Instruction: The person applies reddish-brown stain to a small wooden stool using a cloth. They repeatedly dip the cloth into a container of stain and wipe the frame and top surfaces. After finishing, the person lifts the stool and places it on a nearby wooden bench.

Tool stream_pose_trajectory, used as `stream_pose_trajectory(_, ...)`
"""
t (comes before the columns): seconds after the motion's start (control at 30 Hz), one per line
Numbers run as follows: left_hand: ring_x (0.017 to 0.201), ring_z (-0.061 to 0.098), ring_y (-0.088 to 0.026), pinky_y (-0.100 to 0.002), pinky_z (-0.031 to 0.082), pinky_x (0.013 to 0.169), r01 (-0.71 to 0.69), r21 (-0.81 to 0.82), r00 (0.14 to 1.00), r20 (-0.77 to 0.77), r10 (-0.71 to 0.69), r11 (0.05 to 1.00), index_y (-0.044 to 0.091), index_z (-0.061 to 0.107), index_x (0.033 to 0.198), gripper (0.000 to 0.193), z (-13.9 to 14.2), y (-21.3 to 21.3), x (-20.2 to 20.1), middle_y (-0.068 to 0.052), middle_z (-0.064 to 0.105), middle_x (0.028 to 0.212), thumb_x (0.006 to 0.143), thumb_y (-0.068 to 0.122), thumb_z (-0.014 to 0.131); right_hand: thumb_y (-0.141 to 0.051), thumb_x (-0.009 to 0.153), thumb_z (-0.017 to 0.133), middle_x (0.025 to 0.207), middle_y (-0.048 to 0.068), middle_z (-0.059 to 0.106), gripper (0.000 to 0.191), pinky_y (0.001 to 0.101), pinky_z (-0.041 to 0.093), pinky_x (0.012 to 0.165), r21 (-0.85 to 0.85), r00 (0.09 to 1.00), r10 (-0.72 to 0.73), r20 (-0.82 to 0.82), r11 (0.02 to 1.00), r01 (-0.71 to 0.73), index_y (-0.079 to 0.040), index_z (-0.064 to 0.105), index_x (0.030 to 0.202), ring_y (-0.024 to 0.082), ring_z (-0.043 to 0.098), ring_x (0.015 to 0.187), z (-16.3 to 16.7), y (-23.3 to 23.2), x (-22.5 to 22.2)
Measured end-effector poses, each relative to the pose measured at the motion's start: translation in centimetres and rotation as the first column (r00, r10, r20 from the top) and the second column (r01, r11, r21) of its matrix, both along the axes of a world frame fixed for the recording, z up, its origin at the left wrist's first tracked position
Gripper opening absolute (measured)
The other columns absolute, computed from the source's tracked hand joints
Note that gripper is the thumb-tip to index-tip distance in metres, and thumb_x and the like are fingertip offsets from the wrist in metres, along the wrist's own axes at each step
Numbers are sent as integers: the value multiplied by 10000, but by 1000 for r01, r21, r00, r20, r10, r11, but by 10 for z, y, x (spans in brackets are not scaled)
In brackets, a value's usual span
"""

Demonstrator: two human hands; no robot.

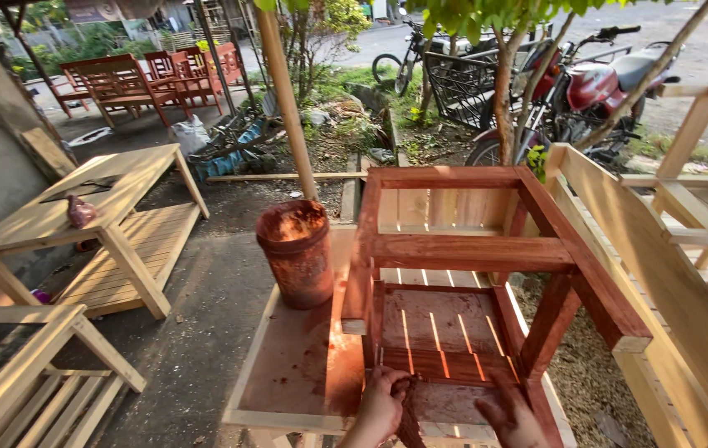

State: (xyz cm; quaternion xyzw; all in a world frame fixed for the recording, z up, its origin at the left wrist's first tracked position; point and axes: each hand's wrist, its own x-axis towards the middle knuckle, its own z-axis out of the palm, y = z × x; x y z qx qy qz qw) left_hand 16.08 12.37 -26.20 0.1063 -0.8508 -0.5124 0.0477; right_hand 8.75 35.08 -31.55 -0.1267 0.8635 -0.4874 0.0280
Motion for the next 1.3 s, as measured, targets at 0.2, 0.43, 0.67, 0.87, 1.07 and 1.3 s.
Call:
stream_pose_trajectory(0.2,1065,683,-169,-255,569,946,134,772,982,-22,-185,621,35,710,1235,356,40,-61,42,-88,726,1154,885,-31,690,-438,936,608,1547,126,440,679,460,362,1157,-305,869,272,413,941,-149,-164,430,1532,286,387,1452,42,-90,45)
stream_pose_trajectory(0.43,1082,710,-148,-310,542,1021,115,671,989,-10,-147,732,144,719,1260,417,96,-143,79,-63,744,1173,846,121,769,-586,967,481,1367,180,543,676,568,469,1029,-729,525,535,662,620,288,-176,469,1505,365,536,1262,103,-186,101)
stream_pose_trajectory(0.67,1193,657,-228,-371,594,1008,-21,546,991,-101,90,837,204,681,1305,477,141,-208,100,-55,724,1242,833,230,741,-224,911,553,1260,100,646,470,449,511,1006,-908,633,669,390,392,146,-144,544,1375,265,629,1182,168,-279,127)
stream_pose_trajectory(0.87,1151,686,-192,-331,594,864,-82,511,985,-89,147,855,243,558,1397,542,192,-235,94,-8,723,1268,887,362,697,-304,1018,563,1088,177,577,355,466,531,938,-936,669,723,171,331,-117,17,566,1170,310,612,1007,226,-321,100)
stream_pose_trajectory(1.07,782,724,-220,-372,592,559,-1,721,915,-278,291,693,147,541,1176,348,207,-225,34,-89,712,1051,885,151,730,-419,957,521,1064,123,673,405,417,537,826,-852,627,716,306,500,-156,-88,629,1164,266,641,926,278,-343,32)
stream_pose_trajectory(1.3,621,677,-239,-395,589,544,-153,847,860,-139,491,509,169,507,1115,258,228,-214,-37,-148,695,999,939,116,687,-380,965,535,1218,63,639,409,429,545,865,-684,725,634,270,656,-319,-186,618,1315,219,636,998,297,-318,-46)
